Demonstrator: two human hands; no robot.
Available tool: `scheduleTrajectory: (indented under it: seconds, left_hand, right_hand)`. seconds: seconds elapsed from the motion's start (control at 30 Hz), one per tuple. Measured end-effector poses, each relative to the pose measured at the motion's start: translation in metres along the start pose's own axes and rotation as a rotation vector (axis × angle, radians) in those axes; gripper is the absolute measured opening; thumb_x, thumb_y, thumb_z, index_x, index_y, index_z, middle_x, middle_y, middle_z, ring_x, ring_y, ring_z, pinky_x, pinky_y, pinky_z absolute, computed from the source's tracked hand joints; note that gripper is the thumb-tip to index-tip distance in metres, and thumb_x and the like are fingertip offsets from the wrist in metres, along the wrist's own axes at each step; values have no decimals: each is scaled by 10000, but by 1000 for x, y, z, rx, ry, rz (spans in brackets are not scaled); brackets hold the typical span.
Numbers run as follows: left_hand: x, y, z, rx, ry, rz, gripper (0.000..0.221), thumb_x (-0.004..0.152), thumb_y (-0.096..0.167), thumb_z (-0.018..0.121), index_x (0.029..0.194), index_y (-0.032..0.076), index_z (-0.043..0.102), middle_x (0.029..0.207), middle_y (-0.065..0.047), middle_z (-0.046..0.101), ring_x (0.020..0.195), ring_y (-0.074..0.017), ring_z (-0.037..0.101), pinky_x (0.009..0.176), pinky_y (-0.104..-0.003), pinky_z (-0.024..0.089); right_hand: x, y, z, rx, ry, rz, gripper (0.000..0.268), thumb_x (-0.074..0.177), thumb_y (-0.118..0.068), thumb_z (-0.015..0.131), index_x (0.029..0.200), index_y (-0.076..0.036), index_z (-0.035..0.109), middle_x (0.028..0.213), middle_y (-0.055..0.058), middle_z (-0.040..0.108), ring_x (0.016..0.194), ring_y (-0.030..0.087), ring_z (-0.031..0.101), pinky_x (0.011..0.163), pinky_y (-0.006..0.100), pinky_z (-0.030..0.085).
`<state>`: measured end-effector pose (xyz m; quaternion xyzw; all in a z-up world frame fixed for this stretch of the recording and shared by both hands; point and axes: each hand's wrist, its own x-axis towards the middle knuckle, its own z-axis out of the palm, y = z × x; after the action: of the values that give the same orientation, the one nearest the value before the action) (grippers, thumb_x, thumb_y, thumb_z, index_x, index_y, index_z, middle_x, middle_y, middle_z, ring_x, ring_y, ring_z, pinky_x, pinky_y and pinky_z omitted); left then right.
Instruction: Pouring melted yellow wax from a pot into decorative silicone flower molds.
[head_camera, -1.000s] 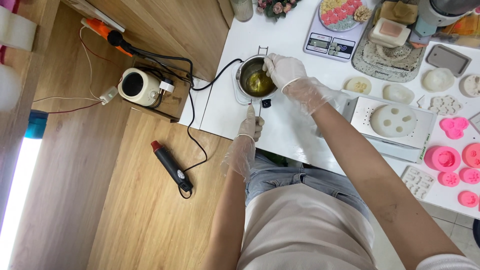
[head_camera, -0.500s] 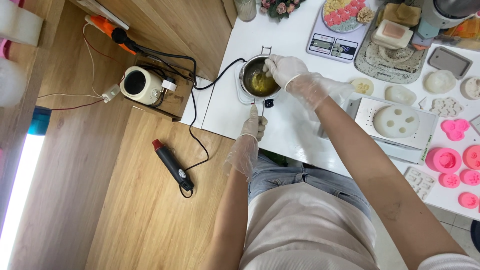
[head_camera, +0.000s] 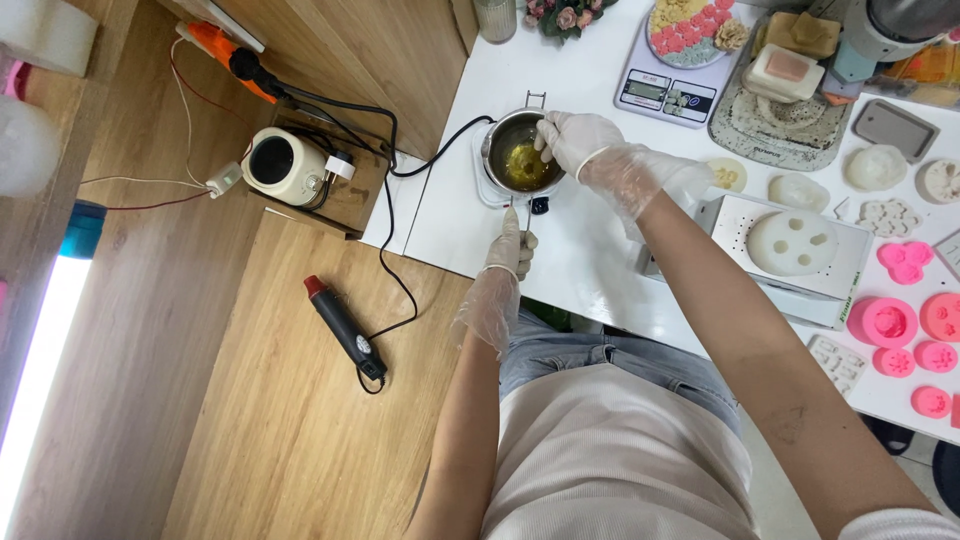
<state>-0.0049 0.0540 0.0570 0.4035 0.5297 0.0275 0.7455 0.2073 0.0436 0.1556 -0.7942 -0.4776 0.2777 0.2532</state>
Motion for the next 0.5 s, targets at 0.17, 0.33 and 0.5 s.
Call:
scheduleTrajectory:
  seconds: [0.17, 0.33, 0.5]
  left_hand:
    - [1, -1, 0, -20, -10, 1, 701, 984, 754, 302, 645, 178, 514, 480, 106, 280, 379, -63, 201, 352, -280, 139]
    - [-6, 5, 4, -1, 20, -5, 695, 980, 755, 305, 656, 179, 519, 494, 105, 291, 400, -69, 219, 378, -282, 164]
    - [6, -2, 2, -11, 7, -4, 699, 976, 763, 305, 663, 179, 525, 500, 108, 285, 409, -72, 218, 388, -284, 159]
  right_hand:
    - [5, 5, 6, -31, 34, -62, 375, 1063, -398, 395, 1026, -182, 699, 873, 8, 770, 850, 252, 714, 792, 398, 528]
    - [-5, -9, 0, -97, 121, -37, 373, 1076, -395, 404, 1039, -164, 695, 851, 27, 760, 835, 267, 712, 785, 408, 532]
    - [-20, -24, -9, 120, 204, -27, 376, 1076, -381, 401, 1028, -132, 678, 830, 37, 745, 785, 239, 736, 770, 372, 567]
